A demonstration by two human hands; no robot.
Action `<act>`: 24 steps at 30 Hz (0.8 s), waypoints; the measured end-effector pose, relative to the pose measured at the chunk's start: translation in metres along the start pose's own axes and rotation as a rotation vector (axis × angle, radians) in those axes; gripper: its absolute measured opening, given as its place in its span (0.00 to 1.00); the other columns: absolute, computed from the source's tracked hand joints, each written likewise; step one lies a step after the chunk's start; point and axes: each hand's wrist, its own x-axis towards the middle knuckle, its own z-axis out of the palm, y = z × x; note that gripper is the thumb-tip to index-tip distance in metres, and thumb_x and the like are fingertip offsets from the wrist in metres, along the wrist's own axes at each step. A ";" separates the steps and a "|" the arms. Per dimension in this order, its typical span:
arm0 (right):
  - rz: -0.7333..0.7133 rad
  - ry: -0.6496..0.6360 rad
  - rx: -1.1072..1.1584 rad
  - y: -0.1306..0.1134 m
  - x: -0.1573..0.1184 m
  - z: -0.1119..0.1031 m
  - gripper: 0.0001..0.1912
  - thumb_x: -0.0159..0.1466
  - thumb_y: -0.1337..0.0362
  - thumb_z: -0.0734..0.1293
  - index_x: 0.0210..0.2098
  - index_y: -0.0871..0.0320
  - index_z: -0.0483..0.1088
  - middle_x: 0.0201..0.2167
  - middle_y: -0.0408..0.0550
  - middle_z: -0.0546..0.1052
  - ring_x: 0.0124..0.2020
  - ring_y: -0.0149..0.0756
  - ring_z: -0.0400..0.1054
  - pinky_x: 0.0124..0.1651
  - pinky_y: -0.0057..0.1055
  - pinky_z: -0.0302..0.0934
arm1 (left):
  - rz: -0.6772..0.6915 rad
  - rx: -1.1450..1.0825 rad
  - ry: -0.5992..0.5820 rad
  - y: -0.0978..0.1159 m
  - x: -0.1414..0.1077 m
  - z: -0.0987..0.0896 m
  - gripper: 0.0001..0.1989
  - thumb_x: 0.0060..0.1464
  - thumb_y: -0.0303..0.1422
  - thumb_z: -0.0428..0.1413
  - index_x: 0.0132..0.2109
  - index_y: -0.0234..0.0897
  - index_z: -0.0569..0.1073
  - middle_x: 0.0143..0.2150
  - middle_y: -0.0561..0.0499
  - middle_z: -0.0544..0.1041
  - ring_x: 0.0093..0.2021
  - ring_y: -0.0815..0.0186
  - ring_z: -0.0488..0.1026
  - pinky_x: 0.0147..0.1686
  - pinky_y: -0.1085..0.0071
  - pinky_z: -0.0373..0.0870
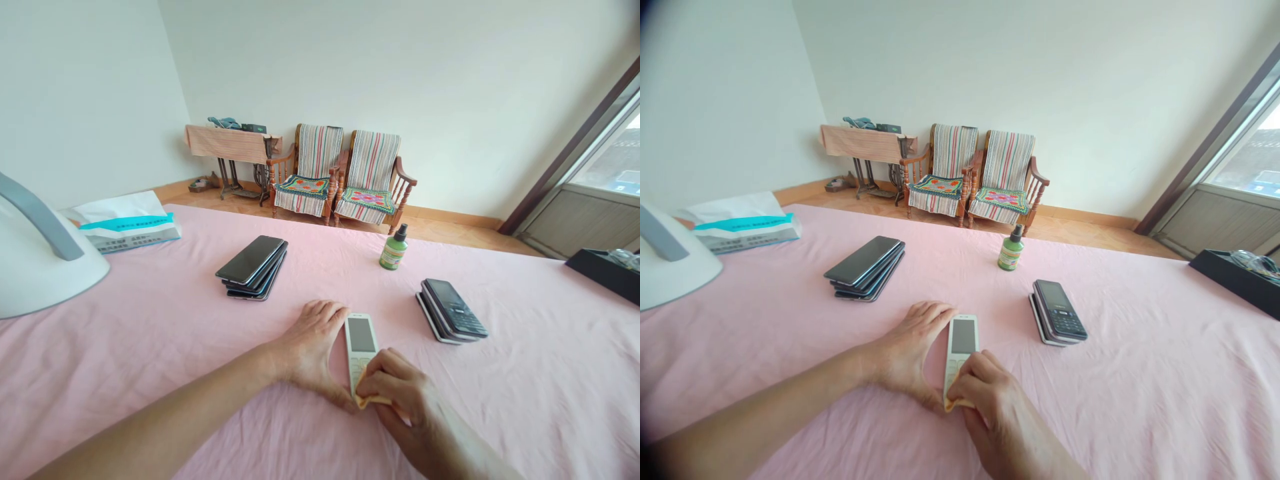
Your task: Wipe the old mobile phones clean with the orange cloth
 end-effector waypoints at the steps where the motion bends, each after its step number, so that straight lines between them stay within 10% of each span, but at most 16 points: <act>1: -0.004 0.004 0.006 -0.001 0.001 0.001 0.20 0.55 0.86 0.58 0.33 0.55 0.70 0.35 0.43 0.69 0.38 0.31 0.65 0.39 0.24 0.59 | 0.000 0.006 0.000 0.000 0.000 0.000 0.59 0.24 0.60 0.63 0.61 0.35 0.55 0.58 0.38 0.62 0.58 0.45 0.58 0.59 0.51 0.50; 24: -0.018 -0.032 0.020 -0.004 0.001 -0.002 0.22 0.51 0.87 0.58 0.32 0.55 0.69 0.36 0.43 0.69 0.41 0.31 0.65 0.41 0.25 0.59 | -0.017 -0.004 0.028 0.008 0.000 0.003 0.58 0.24 0.59 0.63 0.61 0.35 0.54 0.58 0.38 0.62 0.58 0.44 0.58 0.60 0.50 0.48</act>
